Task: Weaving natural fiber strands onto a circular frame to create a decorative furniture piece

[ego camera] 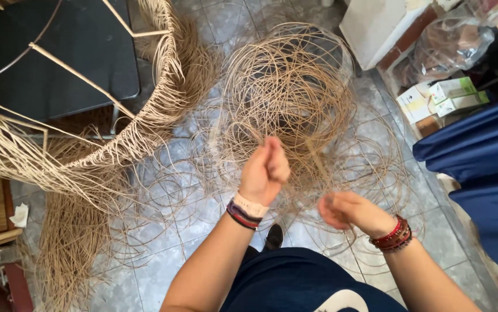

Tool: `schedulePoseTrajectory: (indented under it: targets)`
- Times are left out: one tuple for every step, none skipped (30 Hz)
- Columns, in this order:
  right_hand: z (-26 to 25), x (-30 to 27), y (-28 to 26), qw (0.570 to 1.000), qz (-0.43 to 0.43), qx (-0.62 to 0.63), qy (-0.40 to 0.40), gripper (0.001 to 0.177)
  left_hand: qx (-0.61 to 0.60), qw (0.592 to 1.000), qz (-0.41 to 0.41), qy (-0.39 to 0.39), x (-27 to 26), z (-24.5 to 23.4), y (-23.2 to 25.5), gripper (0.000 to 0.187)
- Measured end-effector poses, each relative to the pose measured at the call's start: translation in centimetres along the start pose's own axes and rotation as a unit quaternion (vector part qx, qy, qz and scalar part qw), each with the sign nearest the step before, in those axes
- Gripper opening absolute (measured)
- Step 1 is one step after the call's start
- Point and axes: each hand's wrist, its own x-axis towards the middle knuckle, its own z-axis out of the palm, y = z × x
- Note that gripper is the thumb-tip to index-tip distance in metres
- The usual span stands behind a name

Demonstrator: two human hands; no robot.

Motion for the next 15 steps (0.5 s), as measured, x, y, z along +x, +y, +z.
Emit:
schedulePoseTrajectory:
  targets:
    - [1.0,0.2,-2.1,1.000,0.002,0.000,-0.001,0.030,-0.001,1.000,0.000,0.001,-0.6,1.2,-0.4,0.026]
    - [2.0,0.4,-4.3,0.997,-0.053,0.002,-0.048,0.039,0.157,0.986,-0.053,0.025,-1.2,2.4,-0.9,0.017]
    - [3.0,0.5,-6.2,0.990,-0.107,0.006,-0.095,0.051,0.310,0.943,-0.108,0.047,-1.8,3.6,-1.4,0.013]
    - [3.0,1.1,-6.4,0.990,-0.106,0.008,-0.095,0.051,0.310,0.943,-0.110,0.048,-2.8,1.7,-2.8,0.013]
    - [2.9,2.1,-6.9,0.984,-0.144,0.063,-0.079,0.053,0.424,0.892,-0.149,-0.038,-3.3,-0.1,-3.9,0.017]
    - [2.8,3.1,-7.4,0.974,-0.182,0.117,-0.062,0.057,0.529,0.819,-0.185,-0.123,-3.7,-1.9,-4.9,0.021]
    - [2.5,3.8,-7.3,0.974,-0.183,0.119,-0.060,0.057,0.529,0.818,-0.187,-0.126,-4.3,-1.9,-4.8,0.021]
    - [2.1,4.4,-7.2,0.970,-0.185,0.153,-0.038,0.052,0.611,0.742,-0.228,-0.153,-4.8,-1.9,-4.7,0.025]
    - [1.8,5.1,-7.1,0.964,-0.186,0.188,-0.016,0.047,0.684,0.656,-0.265,-0.179,-5.5,-2.0,-4.6,0.030]
    - [1.4,5.0,-6.0,0.964,-0.186,0.190,-0.013,0.047,0.684,0.655,-0.267,-0.181,-5.2,-2.5,-4.8,0.030]
    - [1.0,5.0,-5.0,0.974,-0.177,0.135,-0.030,0.041,0.673,0.700,-0.184,-0.153,-4.8,-2.9,-5.0,0.029]
    - [0.7,5.1,-4.1,0.981,-0.168,0.080,-0.047,0.038,0.656,0.738,-0.099,-0.123,-4.5,-3.4,-5.1,0.064]
    - [0.9,4.4,-3.1,0.982,-0.166,0.080,-0.050,0.038,0.655,0.739,-0.099,-0.120,-3.4,-2.1,-4.3,0.064]
    - [1.2,3.8,-2.0,0.990,-0.133,0.001,-0.043,0.034,0.461,0.879,-0.096,-0.079,-2.3,-0.8,-3.3,0.057]
    - [1.5,3.1,-1.1,0.991,-0.098,-0.080,-0.038,0.032,0.238,0.967,-0.084,-0.034,-1.2,0.6,-2.4,0.055]
